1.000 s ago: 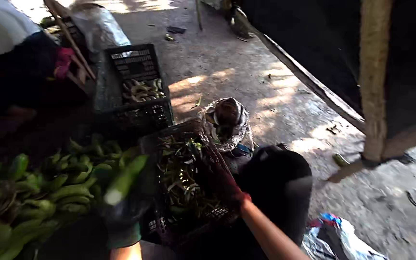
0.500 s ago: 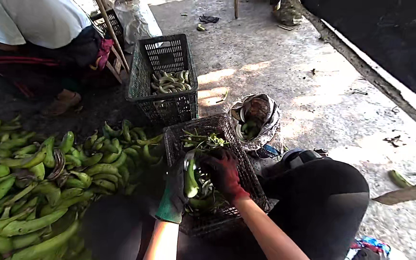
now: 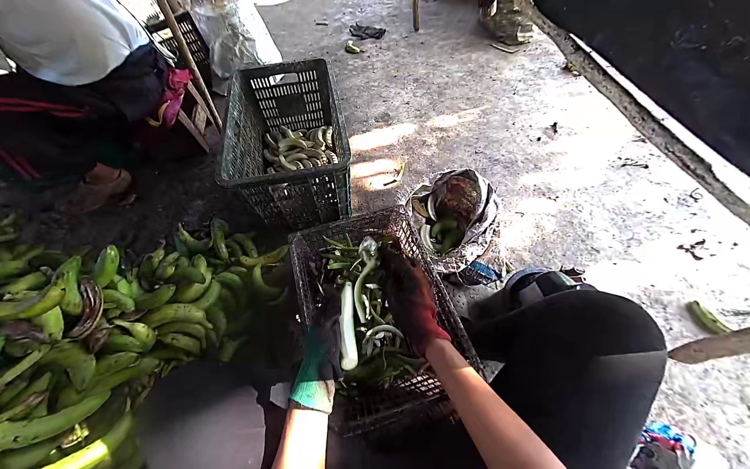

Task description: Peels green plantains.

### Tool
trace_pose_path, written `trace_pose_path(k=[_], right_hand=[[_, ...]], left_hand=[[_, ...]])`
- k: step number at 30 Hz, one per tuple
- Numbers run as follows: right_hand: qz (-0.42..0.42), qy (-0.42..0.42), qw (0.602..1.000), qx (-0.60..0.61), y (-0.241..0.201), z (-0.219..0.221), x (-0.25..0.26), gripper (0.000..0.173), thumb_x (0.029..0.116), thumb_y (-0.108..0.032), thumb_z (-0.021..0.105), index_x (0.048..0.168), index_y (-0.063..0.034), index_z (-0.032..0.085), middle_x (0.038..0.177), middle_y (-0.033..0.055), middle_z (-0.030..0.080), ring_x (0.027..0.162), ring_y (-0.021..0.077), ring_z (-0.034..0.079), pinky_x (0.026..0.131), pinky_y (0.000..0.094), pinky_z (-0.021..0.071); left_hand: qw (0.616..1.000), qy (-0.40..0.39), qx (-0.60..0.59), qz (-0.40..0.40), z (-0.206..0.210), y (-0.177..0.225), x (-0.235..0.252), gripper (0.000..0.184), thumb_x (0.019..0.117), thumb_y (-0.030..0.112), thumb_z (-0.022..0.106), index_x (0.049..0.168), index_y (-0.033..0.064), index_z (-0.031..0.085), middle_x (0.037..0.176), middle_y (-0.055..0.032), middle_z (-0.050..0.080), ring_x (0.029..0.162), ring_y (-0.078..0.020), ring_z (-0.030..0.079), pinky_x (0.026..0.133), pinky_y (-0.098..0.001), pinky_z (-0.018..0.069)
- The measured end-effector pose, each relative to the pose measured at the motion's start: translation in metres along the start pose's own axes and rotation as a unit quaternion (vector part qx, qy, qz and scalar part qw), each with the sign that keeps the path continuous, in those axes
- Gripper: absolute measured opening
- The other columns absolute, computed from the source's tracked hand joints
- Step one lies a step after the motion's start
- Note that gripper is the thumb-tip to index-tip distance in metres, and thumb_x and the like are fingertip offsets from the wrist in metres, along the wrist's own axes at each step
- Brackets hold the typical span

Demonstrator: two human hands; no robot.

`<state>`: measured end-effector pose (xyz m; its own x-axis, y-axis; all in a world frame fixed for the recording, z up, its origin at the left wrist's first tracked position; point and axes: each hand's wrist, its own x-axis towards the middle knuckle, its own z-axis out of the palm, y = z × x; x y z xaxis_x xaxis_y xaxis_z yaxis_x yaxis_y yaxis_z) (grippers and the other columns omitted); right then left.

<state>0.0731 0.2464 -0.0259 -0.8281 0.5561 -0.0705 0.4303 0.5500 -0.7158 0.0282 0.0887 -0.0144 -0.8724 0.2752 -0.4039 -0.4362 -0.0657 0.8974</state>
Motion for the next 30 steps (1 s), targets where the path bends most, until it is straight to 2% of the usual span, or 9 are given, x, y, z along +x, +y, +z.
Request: trace_pose_path(k=[3,6,9,13,15,17,20,25,30], right_hand=[[-0.100,-0.050,0.993,0.025,0.000,0.015,-0.054,0.040,0.0922,-0.020,0.066,0.131,-0.0246,0.071,0.119,0.0185,0.070,0.110,0.0407,0.066,0.093,0.0637,0.0510],[-0.090,-0.042,0.995,0.014,-0.003,0.016,-0.047,0.040,0.0921,-0.017,0.066,0.131,-0.0231,0.072,0.123,0.0242,0.067,0.114,0.0468,0.062,0.097,0.0682,0.0454],[-0.005,-0.053,0.998,-0.034,-0.010,0.000,0.007,0.040,0.1010,-0.026,0.057,0.140,-0.0330,0.064,0.129,0.0194,0.065,0.120,0.0403,0.061,0.102,0.0628,0.0441],[-0.059,-0.064,0.996,0.034,-0.009,0.014,-0.034,0.042,0.0961,-0.022,0.061,0.138,-0.0227,0.066,0.124,0.0210,0.067,0.112,0.0409,0.064,0.095,0.0624,0.0507],[-0.074,-0.053,0.992,0.082,-0.003,0.034,-0.062,0.043,0.0916,-0.018,0.064,0.134,-0.0179,0.069,0.121,0.0233,0.067,0.110,0.0443,0.063,0.093,0.0649,0.0490],[-0.087,-0.028,0.992,0.087,-0.002,0.035,-0.052,0.042,0.0920,-0.015,0.063,0.133,-0.0148,0.069,0.122,0.0249,0.066,0.111,0.0462,0.062,0.093,0.0678,0.0470],[-0.105,-0.109,0.989,0.001,-0.015,0.006,0.001,0.042,0.0987,-0.020,0.057,0.139,-0.0270,0.065,0.129,0.0205,0.066,0.121,0.0419,0.060,0.103,0.0661,0.0417],[-0.084,-0.260,0.961,-0.045,-0.004,-0.008,0.046,0.039,0.1060,-0.026,0.048,0.142,-0.0340,0.061,0.136,0.0058,0.065,0.130,0.0267,0.057,0.112,0.0625,0.0354],[-0.038,-0.168,0.985,-0.007,0.013,0.000,0.023,0.042,0.1044,-0.022,0.050,0.145,-0.0274,0.059,0.138,0.0123,0.063,0.128,0.0316,0.058,0.110,0.0582,0.0402]], left_hand=[[0.998,0.022,-0.019,0.058,-0.012,0.001,0.021,0.037,0.1083,0.009,0.041,0.143,-0.0018,0.042,0.115,-0.0067,0.061,0.096,-0.0036,0.060,0.084,-0.0218,0.0523],[0.999,0.028,-0.036,0.016,0.003,0.001,0.021,0.022,0.1068,0.006,0.040,0.123,-0.0015,0.052,0.091,-0.0027,0.063,0.076,-0.0032,0.062,0.068,-0.0200,0.0549],[1.000,-0.006,0.010,0.003,0.010,-0.006,0.009,0.023,0.1075,0.007,0.040,0.123,-0.0020,0.054,0.093,-0.0002,0.059,0.080,0.0007,0.058,0.073,-0.0160,0.0509],[0.977,0.125,-0.090,0.147,0.004,-0.013,0.043,0.026,0.1068,0.010,0.041,0.129,-0.0014,0.047,0.095,-0.0005,0.058,0.081,-0.0016,0.059,0.073,-0.0204,0.0531],[0.947,0.199,-0.122,0.222,0.008,-0.010,0.054,0.037,0.1032,0.005,0.042,0.139,-0.0039,0.036,0.107,-0.0024,0.054,0.092,0.0000,0.056,0.083,-0.0181,0.0501],[0.948,0.227,-0.115,0.192,0.016,-0.007,0.044,0.040,0.1032,0.001,0.043,0.142,-0.0064,0.035,0.115,-0.0083,0.054,0.097,-0.0040,0.055,0.088,-0.0206,0.0488],[0.987,0.111,0.027,0.112,0.011,-0.004,0.031,0.031,0.1043,0.005,0.046,0.132,-0.0099,0.050,0.107,-0.0111,0.060,0.091,-0.0041,0.057,0.083,-0.0207,0.0493],[0.988,-0.133,0.075,0.037,-0.013,0.003,0.034,0.016,0.1041,0.010,0.044,0.106,0.0052,0.060,0.072,0.0074,0.054,0.061,0.0021,0.051,0.058,-0.0148,0.0467],[0.999,-0.013,-0.030,0.023,-0.014,0.013,0.027,0.033,0.1073,0.010,0.043,0.138,-0.0005,0.049,0.113,-0.0058,0.063,0.094,-0.0040,0.061,0.083,-0.0224,0.0528]])
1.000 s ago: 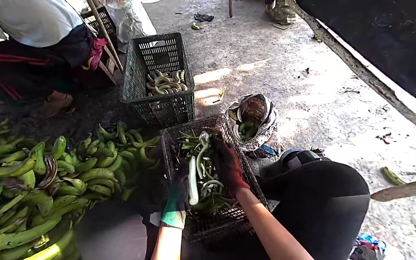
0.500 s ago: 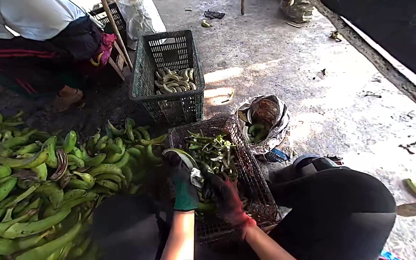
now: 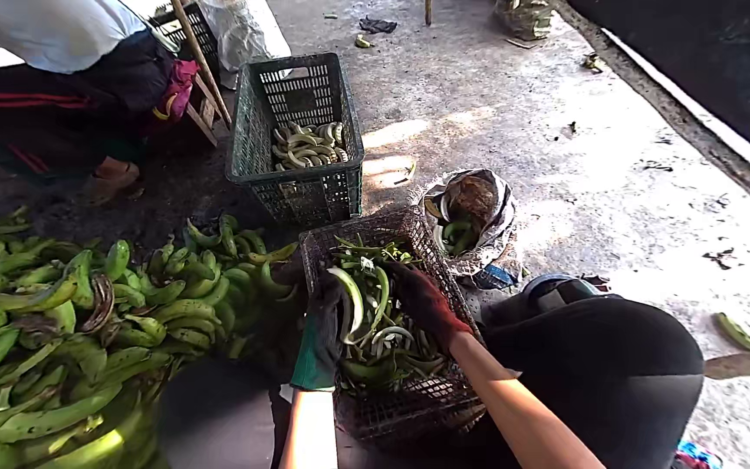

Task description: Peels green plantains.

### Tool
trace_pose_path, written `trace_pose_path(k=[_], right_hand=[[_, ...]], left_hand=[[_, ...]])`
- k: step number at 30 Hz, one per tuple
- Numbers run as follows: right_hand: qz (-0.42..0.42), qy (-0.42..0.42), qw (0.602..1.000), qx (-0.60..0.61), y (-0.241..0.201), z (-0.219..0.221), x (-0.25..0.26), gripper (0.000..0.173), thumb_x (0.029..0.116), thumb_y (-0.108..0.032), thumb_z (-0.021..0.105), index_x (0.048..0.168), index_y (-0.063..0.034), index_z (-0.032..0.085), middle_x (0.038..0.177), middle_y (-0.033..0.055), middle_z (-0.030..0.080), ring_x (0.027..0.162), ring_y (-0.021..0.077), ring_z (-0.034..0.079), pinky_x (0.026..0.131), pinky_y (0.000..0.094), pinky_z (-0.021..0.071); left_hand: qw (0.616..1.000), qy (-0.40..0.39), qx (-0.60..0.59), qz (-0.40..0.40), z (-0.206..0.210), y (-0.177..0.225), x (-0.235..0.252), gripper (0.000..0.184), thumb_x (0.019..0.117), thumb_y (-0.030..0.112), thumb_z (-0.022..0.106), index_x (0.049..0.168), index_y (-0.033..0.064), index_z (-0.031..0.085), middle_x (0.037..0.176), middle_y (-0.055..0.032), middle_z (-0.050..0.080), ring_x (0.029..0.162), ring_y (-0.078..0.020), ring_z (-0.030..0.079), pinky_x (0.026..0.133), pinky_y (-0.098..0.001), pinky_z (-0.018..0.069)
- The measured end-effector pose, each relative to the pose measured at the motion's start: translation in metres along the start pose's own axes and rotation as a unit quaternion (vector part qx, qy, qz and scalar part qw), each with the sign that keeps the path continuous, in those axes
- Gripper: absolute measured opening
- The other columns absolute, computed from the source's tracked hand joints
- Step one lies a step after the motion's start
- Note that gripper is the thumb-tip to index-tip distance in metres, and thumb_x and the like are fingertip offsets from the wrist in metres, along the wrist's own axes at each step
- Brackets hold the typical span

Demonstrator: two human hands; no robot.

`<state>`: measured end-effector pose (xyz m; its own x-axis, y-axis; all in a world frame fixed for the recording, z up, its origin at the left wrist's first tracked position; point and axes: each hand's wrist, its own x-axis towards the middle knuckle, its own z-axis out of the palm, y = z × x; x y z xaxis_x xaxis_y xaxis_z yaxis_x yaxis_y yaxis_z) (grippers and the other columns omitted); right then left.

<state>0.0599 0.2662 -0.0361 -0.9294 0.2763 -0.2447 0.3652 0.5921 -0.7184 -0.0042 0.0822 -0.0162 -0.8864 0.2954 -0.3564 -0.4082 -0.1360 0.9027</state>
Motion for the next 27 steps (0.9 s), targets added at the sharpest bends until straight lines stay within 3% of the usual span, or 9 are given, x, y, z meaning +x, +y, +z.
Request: trace_pose_path(k=[2,5,9,13,15,18,21,23,27], right_hand=[[-0.060,0.039,0.997,-0.020,-0.009,0.012,-0.030,0.040,0.0958,-0.016,0.061,0.135,-0.0182,0.068,0.131,0.0195,0.064,0.125,0.0395,0.058,0.110,0.0633,0.0382],[-0.175,0.150,0.970,-0.077,-0.014,0.033,-0.059,0.036,0.0849,-0.022,0.069,0.120,-0.0293,0.077,0.113,0.0146,0.072,0.110,0.0414,0.065,0.101,0.0704,0.0399],[-0.086,0.103,0.984,-0.119,-0.032,0.010,-0.038,0.044,0.0955,-0.020,0.062,0.135,-0.0371,0.067,0.125,0.0190,0.068,0.118,0.0453,0.061,0.104,0.0696,0.0385],[-0.029,-0.001,0.995,-0.091,-0.033,-0.017,0.008,0.038,0.1044,-0.028,0.051,0.140,-0.0341,0.063,0.126,0.0131,0.069,0.115,0.0345,0.065,0.099,0.0604,0.0476],[-0.035,0.024,0.999,-0.025,-0.024,-0.016,0.007,0.036,0.1053,-0.028,0.049,0.138,-0.0262,0.065,0.125,0.0106,0.070,0.116,0.0292,0.065,0.101,0.0552,0.0485],[-0.061,0.075,0.995,0.008,-0.019,0.011,-0.025,0.041,0.1015,-0.022,0.053,0.142,-0.0258,0.063,0.128,0.0160,0.067,0.116,0.0352,0.064,0.100,0.0602,0.0482],[-0.139,0.178,0.974,-0.018,-0.014,0.054,-0.068,0.039,0.0907,-0.023,0.063,0.129,-0.0246,0.073,0.117,0.0194,0.070,0.108,0.0427,0.066,0.093,0.0663,0.0483],[-0.193,0.257,0.945,-0.058,-0.010,0.062,-0.070,0.035,0.0901,-0.033,0.059,0.119,-0.0271,0.077,0.107,0.0163,0.072,0.098,0.0398,0.068,0.087,0.0640,0.0490],[-0.227,0.249,0.938,-0.083,-0.020,0.045,-0.049,0.036,0.0952,-0.033,0.055,0.127,-0.0337,0.073,0.106,0.0146,0.072,0.098,0.0379,0.069,0.086,0.0631,0.0501]], left_hand=[[0.996,0.055,-0.065,0.009,0.005,-0.003,0.007,0.032,0.1088,0.014,0.041,0.138,0.0017,0.049,0.110,-0.0056,0.064,0.089,-0.0045,0.064,0.077,-0.0228,0.0554],[0.991,0.065,-0.119,0.013,0.011,-0.002,0.014,0.033,0.1096,0.017,0.040,0.140,0.0060,0.046,0.109,-0.0057,0.062,0.087,-0.0073,0.063,0.072,-0.0260,0.0558],[0.995,-0.003,-0.098,0.004,0.011,-0.014,0.004,0.028,0.1085,0.010,0.039,0.132,0.0014,0.050,0.099,-0.0028,0.065,0.083,-0.0042,0.064,0.073,-0.0216,0.0564],[0.992,-0.098,-0.079,-0.029,0.012,0.001,-0.020,0.024,0.1071,0.006,0.038,0.124,0.0023,0.053,0.097,0.0006,0.067,0.087,-0.0014,0.065,0.079,-0.0190,0.0566],[0.992,-0.078,-0.095,0.000,0.008,-0.003,-0.013,0.025,0.1045,0.006,0.042,0.126,0.0028,0.054,0.100,0.0000,0.068,0.089,-0.0026,0.066,0.080,-0.0211,0.0575],[0.991,-0.021,-0.123,0.051,0.005,-0.009,0.001,0.034,0.1079,0.013,0.041,0.140,0.0037,0.046,0.114,-0.0046,0.065,0.098,-0.0070,0.066,0.085,-0.0268,0.0573],[0.979,0.058,-0.195,0.026,0.007,-0.006,0.008,0.032,0.1119,0.024,0.032,0.120,0.0048,0.056,0.088,-0.0036,0.067,0.074,-0.0088,0.067,0.064,-0.0267,0.0592],[0.966,0.095,-0.238,0.021,0.009,-0.005,0.013,0.036,0.1127,0.026,0.028,0.113,0.0039,0.056,0.081,-0.0032,0.064,0.068,-0.0095,0.066,0.061,-0.0254,0.0582],[0.922,0.075,-0.378,0.015,0.018,0.000,0.010,0.043,0.1123,0.034,0.024,0.100,0.0083,0.056,0.074,-0.0027,0.064,0.064,-0.0116,0.068,0.057,-0.0277,0.0597]])
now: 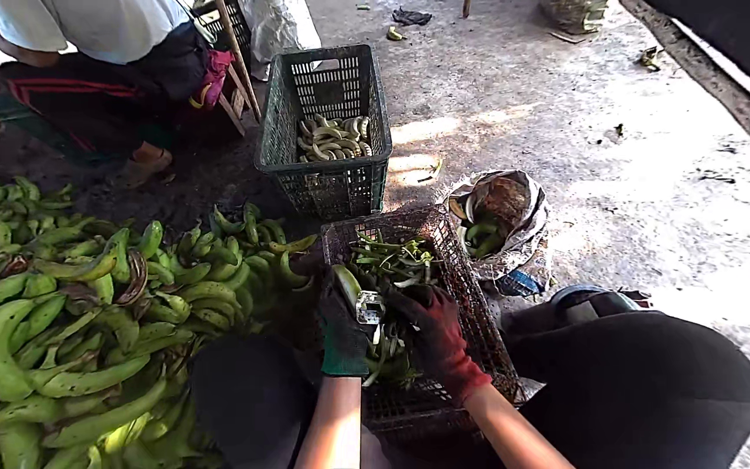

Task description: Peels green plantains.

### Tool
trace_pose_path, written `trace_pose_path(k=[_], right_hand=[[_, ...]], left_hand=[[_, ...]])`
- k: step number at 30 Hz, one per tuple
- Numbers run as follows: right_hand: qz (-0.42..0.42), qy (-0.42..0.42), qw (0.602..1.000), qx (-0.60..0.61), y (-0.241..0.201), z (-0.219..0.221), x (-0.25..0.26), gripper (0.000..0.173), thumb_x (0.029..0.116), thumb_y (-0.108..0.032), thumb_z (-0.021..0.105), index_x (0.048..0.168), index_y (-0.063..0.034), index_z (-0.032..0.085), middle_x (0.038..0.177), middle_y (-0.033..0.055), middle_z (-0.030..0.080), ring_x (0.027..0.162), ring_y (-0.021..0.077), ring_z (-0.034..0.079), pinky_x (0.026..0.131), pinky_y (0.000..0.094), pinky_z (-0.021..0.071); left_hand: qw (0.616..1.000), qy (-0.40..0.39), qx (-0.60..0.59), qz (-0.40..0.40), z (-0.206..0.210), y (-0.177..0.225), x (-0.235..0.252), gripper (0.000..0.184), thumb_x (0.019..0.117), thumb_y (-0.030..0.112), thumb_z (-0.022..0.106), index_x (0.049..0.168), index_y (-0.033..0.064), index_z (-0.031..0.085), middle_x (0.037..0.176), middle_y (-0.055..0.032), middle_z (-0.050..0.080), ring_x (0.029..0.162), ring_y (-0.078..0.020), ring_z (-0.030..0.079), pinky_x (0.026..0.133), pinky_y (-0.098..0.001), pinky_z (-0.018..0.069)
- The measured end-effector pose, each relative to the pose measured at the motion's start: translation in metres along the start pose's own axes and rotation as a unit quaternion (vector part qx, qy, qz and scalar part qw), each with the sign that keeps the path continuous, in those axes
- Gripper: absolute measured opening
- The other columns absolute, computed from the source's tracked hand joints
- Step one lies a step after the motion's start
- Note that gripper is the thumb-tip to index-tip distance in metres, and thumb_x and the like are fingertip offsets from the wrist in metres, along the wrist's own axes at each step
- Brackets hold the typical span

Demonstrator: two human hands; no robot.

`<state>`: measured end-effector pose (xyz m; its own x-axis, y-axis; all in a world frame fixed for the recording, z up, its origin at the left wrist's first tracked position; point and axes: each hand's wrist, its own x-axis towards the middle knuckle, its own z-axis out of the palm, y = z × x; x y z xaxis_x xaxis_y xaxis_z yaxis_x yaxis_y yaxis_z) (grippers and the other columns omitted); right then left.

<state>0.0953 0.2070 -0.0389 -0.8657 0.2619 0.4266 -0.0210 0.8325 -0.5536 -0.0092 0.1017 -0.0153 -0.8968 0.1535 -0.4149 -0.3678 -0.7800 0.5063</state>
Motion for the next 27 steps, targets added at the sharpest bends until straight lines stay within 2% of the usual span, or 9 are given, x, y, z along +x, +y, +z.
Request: trace_pose_path(k=[3,6,8,12,15,17,20,23,27], right_hand=[[0.021,-0.058,0.998,0.003,-0.003,-0.007,0.023,0.038,0.0939,-0.023,0.058,0.129,-0.0311,0.072,0.107,0.0166,0.072,0.096,0.0404,0.069,0.082,0.0634,0.0515],[0.070,-0.122,0.990,-0.017,-0.003,-0.017,0.041,0.043,0.0935,-0.018,0.061,0.134,-0.0320,0.069,0.111,0.0205,0.070,0.098,0.0445,0.067,0.084,0.0660,0.0501],[0.040,-0.075,0.996,-0.037,-0.004,-0.013,0.031,0.041,0.0916,-0.025,0.061,0.131,-0.0323,0.070,0.108,0.0187,0.071,0.097,0.0436,0.068,0.081,0.0654,0.0512],[0.112,-0.166,0.979,-0.037,-0.010,-0.020,0.044,0.041,0.0973,-0.023,0.058,0.137,-0.0303,0.066,0.114,0.0210,0.070,0.103,0.0431,0.067,0.085,0.0632,0.0510],[0.228,-0.307,0.923,0.040,0.009,-0.022,0.074,0.040,0.1079,-0.030,0.043,0.144,-0.0267,0.059,0.125,0.0133,0.069,0.116,0.0312,0.065,0.100,0.0549,0.0491],[0.244,-0.267,0.928,0.085,0.014,-0.024,0.071,0.039,0.1073,-0.026,0.045,0.144,-0.0220,0.059,0.128,0.0130,0.068,0.119,0.0289,0.064,0.104,0.0511,0.0486],[0.123,-0.178,0.974,0.063,-0.001,-0.022,0.021,0.045,0.0958,-0.018,0.061,0.140,-0.0239,0.065,0.124,0.0200,0.067,0.112,0.0401,0.065,0.096,0.0616,0.0503],[-0.038,-0.064,0.997,0.014,-0.012,-0.006,-0.016,0.035,0.0879,-0.028,0.065,0.122,-0.0307,0.075,0.105,0.0149,0.072,0.092,0.0386,0.070,0.079,0.0618,0.0524],[0.155,-0.183,0.968,0.077,-0.008,0.000,0.023,0.041,0.0995,-0.016,0.055,0.138,-0.0230,0.066,0.122,0.0208,0.068,0.109,0.0393,0.066,0.093,0.0594,0.0522]], left_hand=[[0.999,-0.040,0.031,-0.007,-0.004,-0.006,-0.008,0.040,0.1123,0.029,0.025,0.104,0.0096,0.059,0.077,-0.0012,0.066,0.066,-0.0091,0.068,0.057,-0.0261,0.0591],[0.988,-0.070,0.135,0.016,-0.012,-0.009,-0.015,0.032,0.1101,0.016,0.031,0.129,0.0053,0.054,0.097,-0.0021,0.067,0.081,-0.0074,0.068,0.070,-0.0256,0.0591],[0.979,-0.054,0.193,0.031,-0.008,-0.001,-0.009,0.028,0.1098,0.016,0.035,0.122,0.0038,0.057,0.094,-0.0021,0.069,0.080,-0.0061,0.068,0.069,-0.0238,0.0587],[0.907,-0.052,0.414,0.059,-0.006,0.003,-0.004,0.037,0.1105,0.015,0.037,0.136,-0.0074,0.052,0.123,-0.0131,0.062,0.105,-0.0058,0.059,0.093,-0.0215,0.0484],[0.876,-0.091,0.473,-0.015,0.005,0.013,-0.023,0.038,0.1110,0.025,0.038,0.123,-0.0024,0.061,0.097,-0.0058,0.065,0.082,-0.0044,0.062,0.076,-0.0230,0.0537],[0.924,-0.096,0.367,-0.043,0.005,0.015,-0.019,0.038,0.1117,0.025,0.033,0.115,0.0004,0.061,0.076,-0.0029,0.065,0.060,-0.0067,0.062,0.054,-0.0232,0.0550],[0.982,-0.073,0.168,-0.036,-0.016,0.015,0.003,0.038,0.1119,0.028,0.030,0.121,0.0039,0.058,0.090,-0.0068,0.068,0.075,-0.0131,0.068,0.066,-0.0302,0.0600],[0.985,-0.073,0.138,-0.072,-0.020,0.022,0.011,0.038,0.1120,0.023,0.027,0.108,0.0038,0.059,0.081,-0.0043,0.068,0.069,-0.0092,0.068,0.061,-0.0236,0.0587],[0.977,-0.057,0.175,-0.106,-0.015,0.013,-0.011,0.034,0.1114,0.021,0.030,0.112,0.0034,0.059,0.079,-0.0049,0.067,0.065,-0.0099,0.066,0.057,-0.0249,0.0577]])
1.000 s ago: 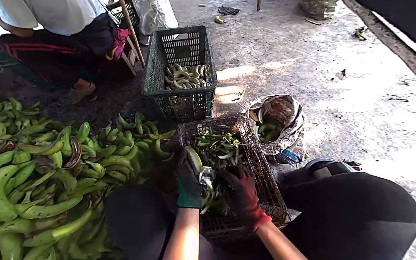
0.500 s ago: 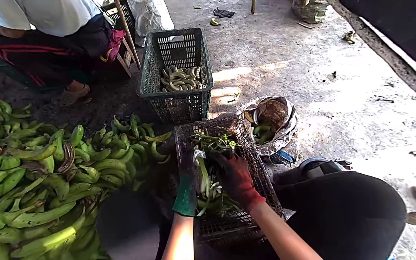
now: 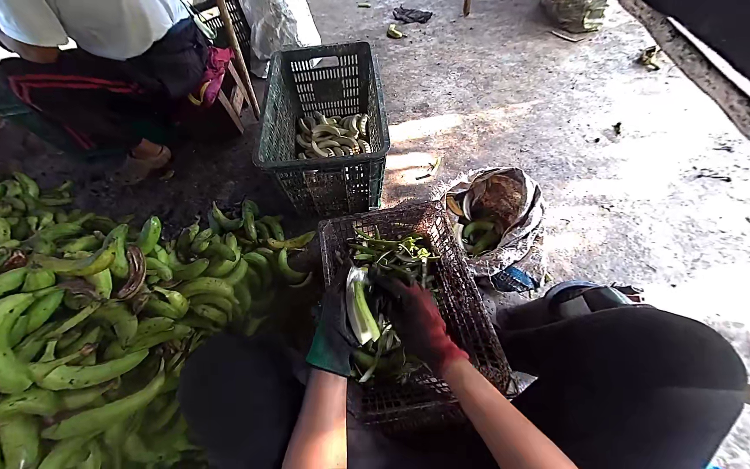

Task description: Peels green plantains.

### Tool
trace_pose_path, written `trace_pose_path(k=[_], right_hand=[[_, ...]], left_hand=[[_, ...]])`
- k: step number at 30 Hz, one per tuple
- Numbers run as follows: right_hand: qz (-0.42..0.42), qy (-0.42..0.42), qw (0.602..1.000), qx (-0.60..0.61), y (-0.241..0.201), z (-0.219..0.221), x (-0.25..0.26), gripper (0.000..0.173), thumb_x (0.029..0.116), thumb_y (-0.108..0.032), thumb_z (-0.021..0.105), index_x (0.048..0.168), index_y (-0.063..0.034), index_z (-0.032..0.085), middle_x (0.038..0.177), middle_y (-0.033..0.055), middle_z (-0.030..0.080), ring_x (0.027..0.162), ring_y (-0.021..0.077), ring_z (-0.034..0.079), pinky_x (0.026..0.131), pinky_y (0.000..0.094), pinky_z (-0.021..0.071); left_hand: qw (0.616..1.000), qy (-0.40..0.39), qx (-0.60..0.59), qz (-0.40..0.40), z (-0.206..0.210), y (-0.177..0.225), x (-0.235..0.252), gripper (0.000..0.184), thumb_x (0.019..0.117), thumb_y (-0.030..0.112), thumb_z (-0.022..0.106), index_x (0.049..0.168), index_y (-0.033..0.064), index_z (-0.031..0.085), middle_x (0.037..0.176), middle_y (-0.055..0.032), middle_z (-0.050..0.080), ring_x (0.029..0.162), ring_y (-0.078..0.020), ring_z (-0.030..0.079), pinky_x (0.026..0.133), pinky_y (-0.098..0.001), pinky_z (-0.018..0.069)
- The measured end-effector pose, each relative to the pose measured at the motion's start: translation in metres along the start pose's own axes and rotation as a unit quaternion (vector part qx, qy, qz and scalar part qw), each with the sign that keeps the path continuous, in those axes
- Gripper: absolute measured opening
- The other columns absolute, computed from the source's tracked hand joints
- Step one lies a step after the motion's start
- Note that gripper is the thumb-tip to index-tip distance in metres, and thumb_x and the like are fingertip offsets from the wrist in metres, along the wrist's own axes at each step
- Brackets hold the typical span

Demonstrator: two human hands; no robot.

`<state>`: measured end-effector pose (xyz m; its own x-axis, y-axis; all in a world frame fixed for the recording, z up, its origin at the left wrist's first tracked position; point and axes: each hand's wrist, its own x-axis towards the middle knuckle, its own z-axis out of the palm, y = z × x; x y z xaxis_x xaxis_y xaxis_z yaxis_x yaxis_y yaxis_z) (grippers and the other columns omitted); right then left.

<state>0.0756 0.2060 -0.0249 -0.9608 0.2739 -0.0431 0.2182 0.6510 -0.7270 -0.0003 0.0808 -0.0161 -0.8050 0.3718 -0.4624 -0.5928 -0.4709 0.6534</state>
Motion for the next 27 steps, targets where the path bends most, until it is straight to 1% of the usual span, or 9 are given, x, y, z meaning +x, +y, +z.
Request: trace_pose_path(k=[4,9,12,14,16,19,23,25,27], right_hand=[[0.069,0.020,0.988,0.140,0.025,-0.003,0.016,0.042,0.1043,-0.022,0.050,0.145,-0.0138,0.058,0.136,0.0121,0.064,0.126,0.0248,0.061,0.109,0.0448,0.0464],[-0.144,-0.012,0.988,0.053,0.017,-0.001,-0.036,0.033,0.0904,-0.021,0.067,0.123,-0.0214,0.075,0.111,0.0146,0.071,0.102,0.0351,0.069,0.086,0.0597,0.0540],[-0.091,0.093,0.990,0.054,0.018,0.010,-0.017,0.030,0.0912,-0.013,0.063,0.117,-0.0160,0.077,0.111,0.0195,0.071,0.104,0.0406,0.067,0.088,0.0636,0.0515],[0.009,0.168,0.975,0.146,0.025,0.012,0.006,0.034,0.0971,-0.012,0.059,0.128,-0.0054,0.070,0.119,0.0196,0.069,0.110,0.0316,0.066,0.096,0.0509,0.0528],[0.064,0.186,0.933,0.302,0.032,-0.001,0.016,0.040,0.1013,-0.013,0.054,0.138,0.0027,0.057,0.125,0.0143,0.064,0.106,0.0119,0.063,0.092,0.0286,0.0539],[0.103,0.050,0.955,0.274,0.039,-0.053,0.004,0.039,0.1037,-0.022,0.054,0.139,-0.0055,0.058,0.122,0.0062,0.068,0.102,0.0078,0.066,0.089,0.0278,0.0561],[0.175,-0.145,0.973,0.040,0.049,-0.101,-0.018,0.035,0.1065,-0.023,0.052,0.141,-0.0192,0.059,0.118,0.0140,0.070,0.105,0.0277,0.067,0.094,0.0538,0.0523],[0.212,-0.088,0.971,0.071,0.058,-0.107,-0.026,0.035,0.1067,-0.027,0.052,0.141,-0.0194,0.058,0.114,0.0123,0.069,0.097,0.0240,0.068,0.087,0.0497,0.0551],[0.217,-0.030,0.965,0.141,0.070,-0.112,-0.030,0.039,0.1061,-0.027,0.053,0.144,-0.0176,0.054,0.116,0.0096,0.069,0.094,0.0174,0.068,0.084,0.0418,0.0573]], left_hand=[[0.999,-0.016,-0.030,-0.004,0.002,0.010,-0.005,0.039,0.1109,0.026,0.033,0.120,0.0015,0.062,0.091,-0.0110,0.071,0.071,-0.0154,0.070,0.058,-0.0302,0.0604],[0.999,-0.036,-0.022,0.020,-0.009,0.012,0.004,0.035,0.1113,0.021,0.030,0.115,0.0019,0.059,0.084,-0.0062,0.069,0.069,-0.0102,0.068,0.062,-0.0246,0.0590],[0.999,-0.033,0.015,-0.035,0.000,0.005,-0.002,0.034,0.1107,0.022,0.033,0.109,0.0026,0.061,0.078,-0.0060,0.067,0.062,-0.0102,0.065,0.055,-0.0242,0.0569],[0.998,-0.045,0.013,-0.043,0.000,0.003,-0.010,0.036,0.1110,0.022,0.033,0.115,0.0011,0.062,0.083,-0.0089,0.068,0.065,-0.0130,0.066,0.058,-0.0275,0.0585],[0.996,-0.073,-0.034,-0.047,0.004,0.011,-0.018,0.041,0.1106,0.028,0.031,0.113,0.0009,0.062,0.077,-0.0091,0.066,0.055,-0.0128,0.063,0.047,-0.0258,0.0554],[0.987,-0.055,0.080,0.127,0.030,0.058,-0.034,0.033,0.1084,0.021,0.037,0.115,0.0044,0.065,0.086,-0.0032,0.069,0.068,-0.0062,0.065,0.058,-0.0216,0.0571],[0.814,0.041,0.243,0.526,0.116,0.158,0.025,0.020,0.1046,0.008,0.047,0.120,-0.0026,0.053,0.107,-0.0063,0.062,0.099,-0.0075,0.061,0.091,-0.0247,0.0531],[0.711,0.139,0.444,0.527,0.134,0.164,0.058,0.045,0.0986,0.019,0.062,0.133,-0.0093,0.053,0.126,-0.0179,0.061,0.117,-0.0159,0.059,0.104,-0.0281,0.0455],[0.612,0.088,0.663,0.422,0.116,0.097,0.060,0.058,0.1014,0.038,0.058,0.139,-0.0055,0.053,0.136,-0.0252,0.058,0.125,-0.0303,0.058,0.107,-0.0443,0.0456]])
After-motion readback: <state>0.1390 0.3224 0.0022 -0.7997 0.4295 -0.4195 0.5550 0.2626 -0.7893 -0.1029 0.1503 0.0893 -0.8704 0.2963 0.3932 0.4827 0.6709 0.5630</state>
